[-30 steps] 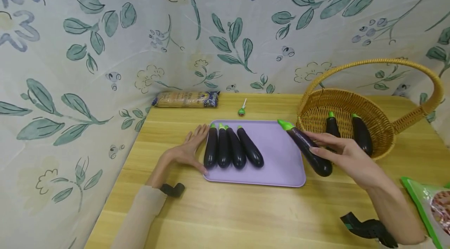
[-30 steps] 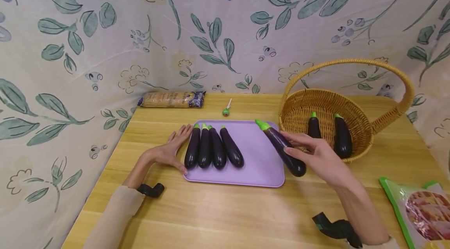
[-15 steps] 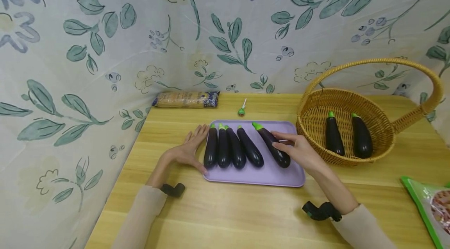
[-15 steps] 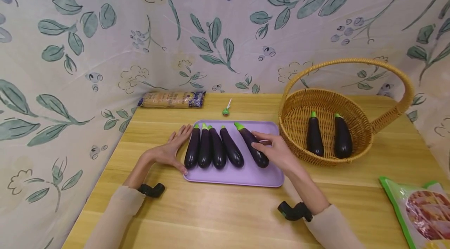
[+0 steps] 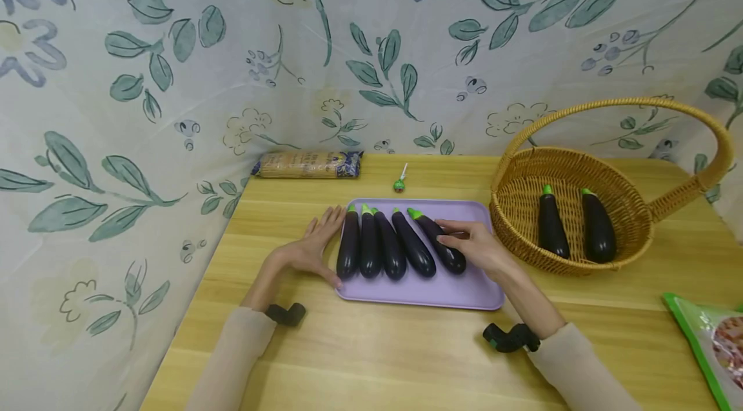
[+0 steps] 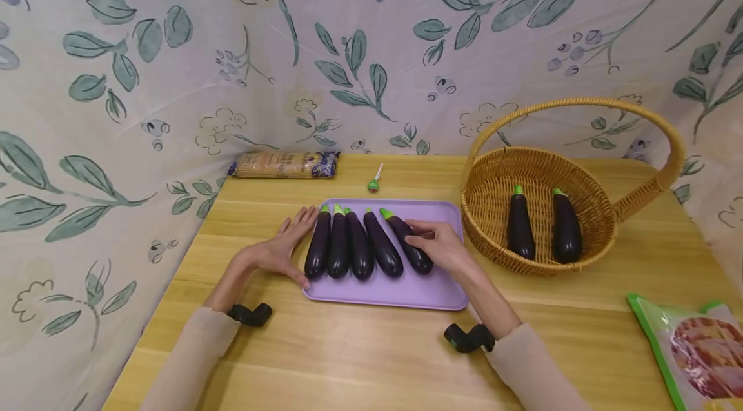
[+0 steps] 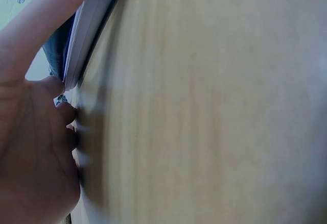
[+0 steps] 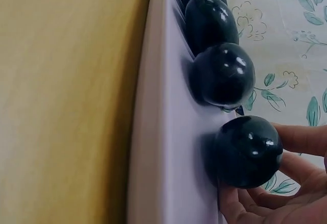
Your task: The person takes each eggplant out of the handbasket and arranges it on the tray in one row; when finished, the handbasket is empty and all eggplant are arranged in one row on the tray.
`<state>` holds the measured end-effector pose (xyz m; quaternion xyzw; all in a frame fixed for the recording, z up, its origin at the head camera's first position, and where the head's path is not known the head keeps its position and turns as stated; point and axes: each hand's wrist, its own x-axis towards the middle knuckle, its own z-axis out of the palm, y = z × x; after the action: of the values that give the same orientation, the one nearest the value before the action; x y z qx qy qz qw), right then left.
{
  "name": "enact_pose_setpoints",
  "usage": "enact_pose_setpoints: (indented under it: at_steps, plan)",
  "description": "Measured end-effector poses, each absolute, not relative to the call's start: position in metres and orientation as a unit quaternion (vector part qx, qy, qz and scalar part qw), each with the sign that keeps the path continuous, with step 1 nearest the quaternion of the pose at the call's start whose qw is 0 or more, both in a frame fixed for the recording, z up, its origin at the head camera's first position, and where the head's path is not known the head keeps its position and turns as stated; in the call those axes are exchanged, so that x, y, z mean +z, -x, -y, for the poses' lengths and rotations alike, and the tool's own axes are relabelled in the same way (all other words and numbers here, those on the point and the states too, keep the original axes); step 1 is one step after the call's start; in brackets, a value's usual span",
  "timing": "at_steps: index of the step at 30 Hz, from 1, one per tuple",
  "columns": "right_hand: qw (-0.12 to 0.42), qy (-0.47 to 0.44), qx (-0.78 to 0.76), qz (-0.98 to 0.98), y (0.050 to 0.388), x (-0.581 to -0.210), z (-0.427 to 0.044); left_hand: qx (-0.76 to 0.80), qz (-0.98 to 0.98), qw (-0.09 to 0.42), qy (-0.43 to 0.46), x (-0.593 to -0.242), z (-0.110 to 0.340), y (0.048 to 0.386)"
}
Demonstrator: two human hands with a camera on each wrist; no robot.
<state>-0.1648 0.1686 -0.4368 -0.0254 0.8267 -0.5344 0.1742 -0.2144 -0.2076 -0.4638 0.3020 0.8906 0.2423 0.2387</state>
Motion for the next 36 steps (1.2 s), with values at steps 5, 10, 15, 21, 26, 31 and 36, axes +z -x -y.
enact_pose_setpoints:
  at_steps: [5, 10, 15, 21, 26, 31, 36]
  plan:
    - [0.176, 0.029, -0.533, -0.827, 0.1650, -0.4382, -0.1682, 0.239, -0.892, 0.235, -0.302, -0.4634, 0.2073, 0.2147]
    - [0.170, 0.024, -0.531, -0.830, 0.1658, -0.4422, -0.1673, 0.238, -0.893, 0.238, -0.300, -0.4623, 0.2077, 0.2151]
    - [0.172, 0.029, -0.541, -0.823, 0.1671, -0.4439, -0.1688, 0.239, -0.893, 0.240, -0.297, -0.4607, 0.2082, 0.2149]
    - [0.180, 0.030, -0.550, -0.815, 0.1676, -0.4458, -0.1722, 0.239, -0.891, 0.239, -0.303, -0.4616, 0.2070, 0.2157]
    - [0.188, 0.026, -0.553, -0.811, 0.1660, -0.4462, -0.1733, 0.239, -0.891, 0.240, -0.303, -0.4622, 0.2063, 0.2152]
    - [0.194, 0.027, -0.553, -0.810, 0.1655, -0.4459, -0.1731, 0.241, -0.891, 0.241, -0.299, -0.4618, 0.2063, 0.2144]
    - [0.200, 0.029, -0.555, -0.807, 0.1651, -0.4448, -0.1726, 0.242, -0.890, 0.242, -0.302, -0.4603, 0.2060, 0.2146]
